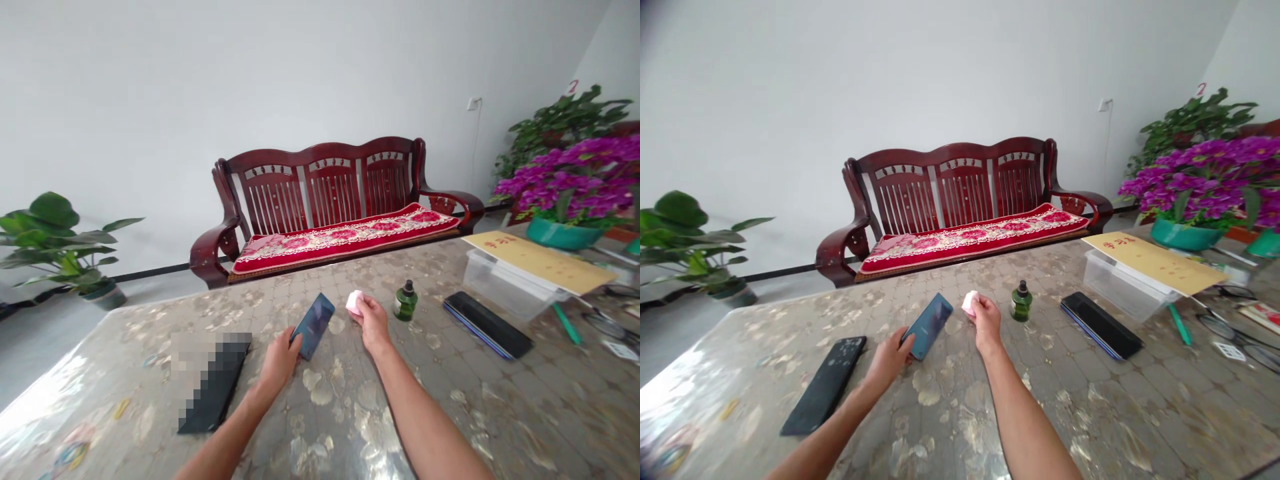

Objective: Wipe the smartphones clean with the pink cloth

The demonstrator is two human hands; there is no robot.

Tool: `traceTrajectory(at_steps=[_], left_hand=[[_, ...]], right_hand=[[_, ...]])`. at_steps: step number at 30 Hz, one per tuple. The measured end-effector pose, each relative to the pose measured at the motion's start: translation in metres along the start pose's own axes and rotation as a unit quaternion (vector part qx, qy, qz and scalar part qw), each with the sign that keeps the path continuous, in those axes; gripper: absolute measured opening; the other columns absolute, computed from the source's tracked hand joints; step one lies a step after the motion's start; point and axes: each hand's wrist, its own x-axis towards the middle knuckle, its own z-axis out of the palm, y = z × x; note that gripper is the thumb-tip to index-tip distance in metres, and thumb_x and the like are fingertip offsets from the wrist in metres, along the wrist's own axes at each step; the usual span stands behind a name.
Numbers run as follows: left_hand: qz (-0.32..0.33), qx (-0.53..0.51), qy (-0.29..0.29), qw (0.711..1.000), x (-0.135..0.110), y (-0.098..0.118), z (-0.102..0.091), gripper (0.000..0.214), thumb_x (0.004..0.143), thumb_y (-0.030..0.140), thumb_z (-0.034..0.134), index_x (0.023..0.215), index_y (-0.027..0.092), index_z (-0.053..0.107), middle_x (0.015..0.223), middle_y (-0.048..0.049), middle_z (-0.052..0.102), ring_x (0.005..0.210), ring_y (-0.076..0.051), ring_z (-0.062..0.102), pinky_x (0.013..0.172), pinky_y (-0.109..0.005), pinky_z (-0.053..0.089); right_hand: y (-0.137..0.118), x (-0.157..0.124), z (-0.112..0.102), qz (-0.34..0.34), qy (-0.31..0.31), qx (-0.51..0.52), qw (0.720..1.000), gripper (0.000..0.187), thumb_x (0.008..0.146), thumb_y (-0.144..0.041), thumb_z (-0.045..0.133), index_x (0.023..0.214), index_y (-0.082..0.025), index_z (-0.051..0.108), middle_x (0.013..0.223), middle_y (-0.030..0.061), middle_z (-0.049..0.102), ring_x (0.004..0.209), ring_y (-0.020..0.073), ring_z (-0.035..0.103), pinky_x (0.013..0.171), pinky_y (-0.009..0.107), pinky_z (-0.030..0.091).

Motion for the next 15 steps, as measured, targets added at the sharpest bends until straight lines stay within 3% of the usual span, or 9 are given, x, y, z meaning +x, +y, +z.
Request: traceTrajectory(at_steps=[3,7,9,13,15], left_hand=[[-0.033,-0.083,-0.006,0.996,-0.011,-0.004,0.014,0.038,0.093,0.025,0.043,0.126,0.013,0.057,0.077,-0.0019,0.07,0.057,-0.017,0.066,0.056,-0.023,0.048],[-0.019,-0.149,-0.003,0.989,-0.029,-0.006,0.026,0.058,0.078,0.019,0.06,0.135,0.013,0.051,0.101,-0.0064,0.071,0.079,-0.019,0.068,0.07,-0.026,0.052],[0.006,-0.164,-0.004,0.986,-0.038,-0.005,0.03,0.067,0.071,0.013,0.063,0.137,0.014,0.048,0.106,-0.0077,0.068,0.084,-0.019,0.067,0.075,-0.027,0.052],[0.042,-0.138,-0.028,0.989,-0.053,0.001,0.033,0.077,0.069,0.002,0.053,0.144,0.016,0.04,0.104,-0.0051,0.061,0.068,-0.012,0.061,0.068,-0.024,0.05],[0.06,-0.1,-0.041,0.992,-0.057,0.006,0.031,0.074,0.07,0.0,0.05,0.141,0.017,0.044,0.103,-0.0036,0.059,0.067,-0.011,0.06,0.07,-0.023,0.049]], right_hand=[[0.001,0.0,0.001,-0.032,-0.015,-0.044,0.998,0.048,0.066,-0.06,0.071,0.087,-0.017,0.067,0.078,0.0032,0.07,0.071,0.0186,0.064,0.067,0.032,0.055],[-0.001,-0.008,0.002,-0.087,-0.045,-0.122,0.988,0.037,0.068,-0.053,0.073,0.079,-0.019,0.069,0.078,0.0032,0.067,0.076,0.0187,0.059,0.074,0.03,0.05],[-0.002,-0.015,0.004,-0.134,-0.068,-0.19,0.97,0.03,0.072,-0.049,0.071,0.078,-0.02,0.07,0.081,0.0036,0.066,0.081,0.019,0.058,0.079,0.03,0.048],[0.0,-0.029,0.01,-0.233,-0.12,-0.329,0.907,0.024,0.087,-0.042,0.057,0.085,-0.021,0.069,0.087,0.0041,0.066,0.083,0.0179,0.06,0.08,0.028,0.047],[0.004,-0.034,0.014,-0.242,-0.121,-0.34,0.901,0.025,0.09,-0.041,0.054,0.086,-0.021,0.068,0.087,0.0045,0.066,0.083,0.0176,0.06,0.079,0.028,0.047]])
